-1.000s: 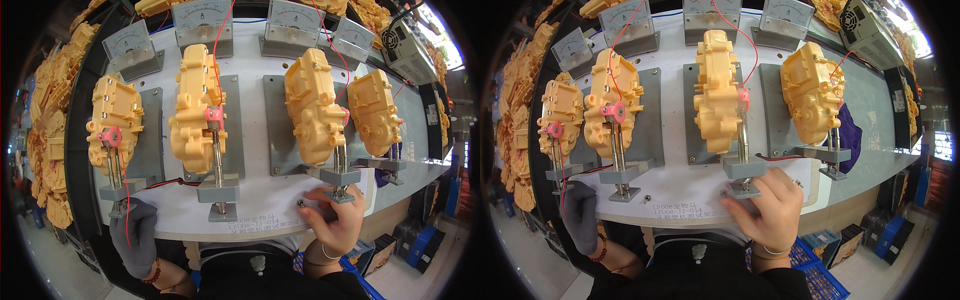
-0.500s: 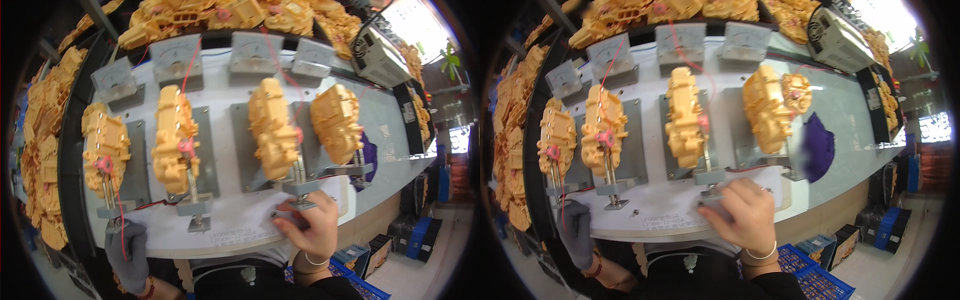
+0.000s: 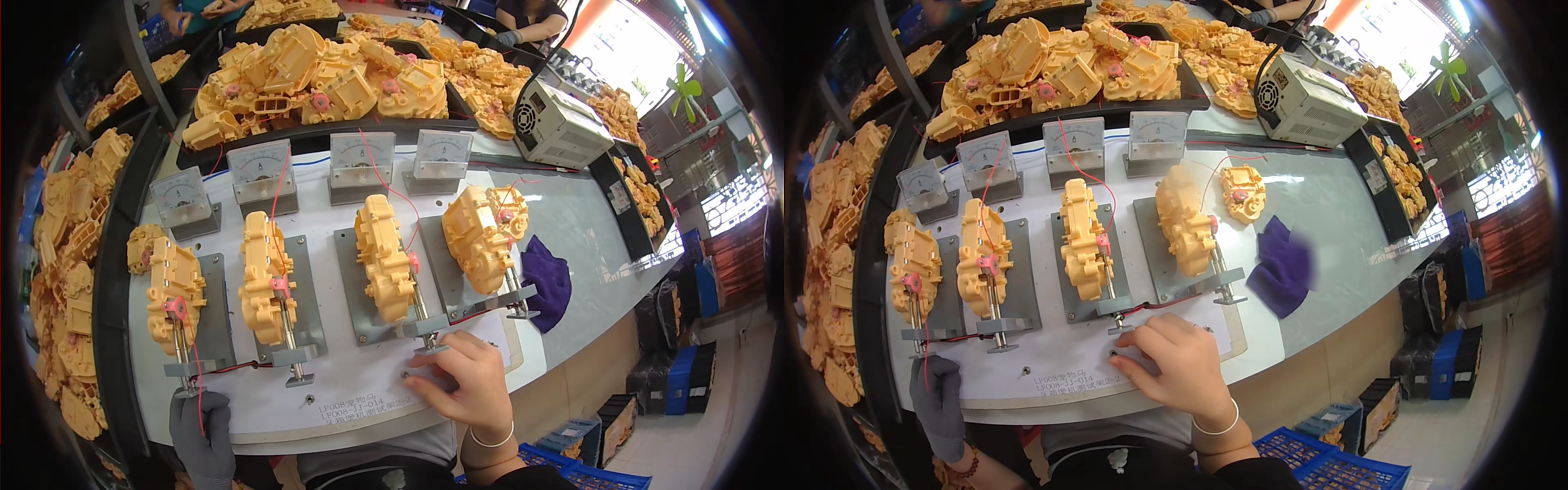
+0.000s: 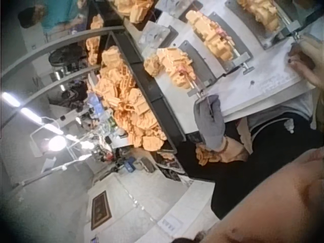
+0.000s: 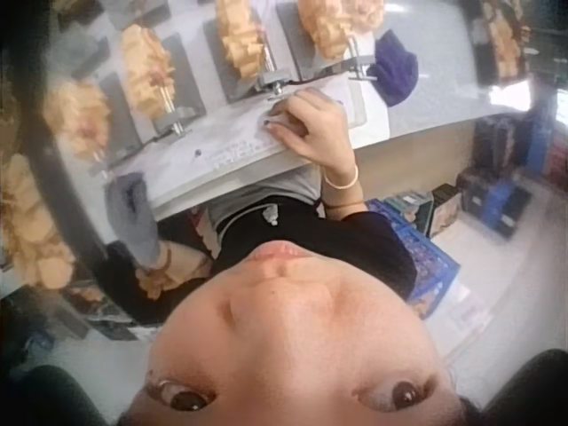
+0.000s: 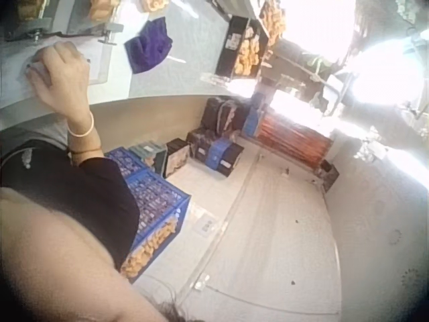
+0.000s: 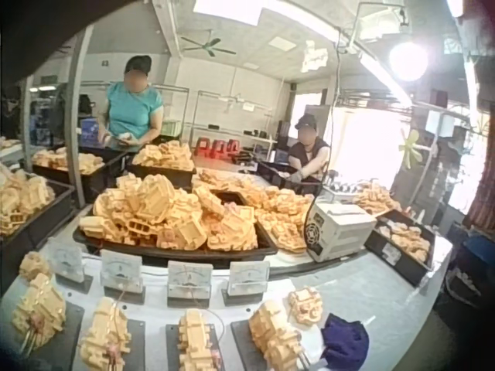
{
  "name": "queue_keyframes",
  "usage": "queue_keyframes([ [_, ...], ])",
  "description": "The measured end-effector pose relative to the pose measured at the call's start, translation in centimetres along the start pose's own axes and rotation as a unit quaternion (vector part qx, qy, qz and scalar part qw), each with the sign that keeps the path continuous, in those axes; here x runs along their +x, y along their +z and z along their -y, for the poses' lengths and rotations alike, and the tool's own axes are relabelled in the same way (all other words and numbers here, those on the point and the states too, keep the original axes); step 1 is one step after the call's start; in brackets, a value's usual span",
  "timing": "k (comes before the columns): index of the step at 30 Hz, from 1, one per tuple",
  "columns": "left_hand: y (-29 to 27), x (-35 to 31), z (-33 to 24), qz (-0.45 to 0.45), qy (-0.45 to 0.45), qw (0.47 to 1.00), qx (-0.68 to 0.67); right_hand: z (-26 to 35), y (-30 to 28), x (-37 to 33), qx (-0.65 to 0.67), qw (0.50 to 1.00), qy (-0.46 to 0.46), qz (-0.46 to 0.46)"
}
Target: Test the electrical connectivity or performance of plastic components using a multi-meter testing jig.
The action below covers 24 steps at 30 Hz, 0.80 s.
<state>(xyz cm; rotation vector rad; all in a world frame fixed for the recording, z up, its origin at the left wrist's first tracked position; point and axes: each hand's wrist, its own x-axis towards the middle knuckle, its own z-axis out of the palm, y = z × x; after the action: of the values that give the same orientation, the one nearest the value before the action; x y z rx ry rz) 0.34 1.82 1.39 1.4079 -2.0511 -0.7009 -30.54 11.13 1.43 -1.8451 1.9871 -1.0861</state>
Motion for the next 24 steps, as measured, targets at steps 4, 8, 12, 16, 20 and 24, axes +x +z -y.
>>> queue_keyframes([
  [4,0.9,0.7,0.2,-0.012,0.015,1.0,0.01,-0.1,0.4,-0.2,-0.015,0.999,0.03,-0.016],
  [8,0.7,0.6,-0.6,-0.038,-0.028,0.998,-0.041,0.3,0.2,0.0,-0.011,0.999,0.021,-0.027],
  [12,0.2,0.7,-0.5,-0.048,-0.04,0.997,-0.05,0.4,0.5,0.0,0.006,0.999,0.024,-0.031],
  [16,0.5,0.4,-0.9,-0.054,-0.038,0.997,-0.038,0.0,0.2,-0.7,0.065,0.997,0.0,-0.048],
  [20,2.2,-0.2,-2.4,-0.103,0.079,0.988,0.086,-1.1,-1.7,-3.0,0.018,0.986,-0.047,-0.16],
  [24,4.1,-0.9,-5.8,-0.036,0.175,0.982,0.063,-2.6,-3.7,-3.6,0.013,0.987,0.093,-0.134],
])
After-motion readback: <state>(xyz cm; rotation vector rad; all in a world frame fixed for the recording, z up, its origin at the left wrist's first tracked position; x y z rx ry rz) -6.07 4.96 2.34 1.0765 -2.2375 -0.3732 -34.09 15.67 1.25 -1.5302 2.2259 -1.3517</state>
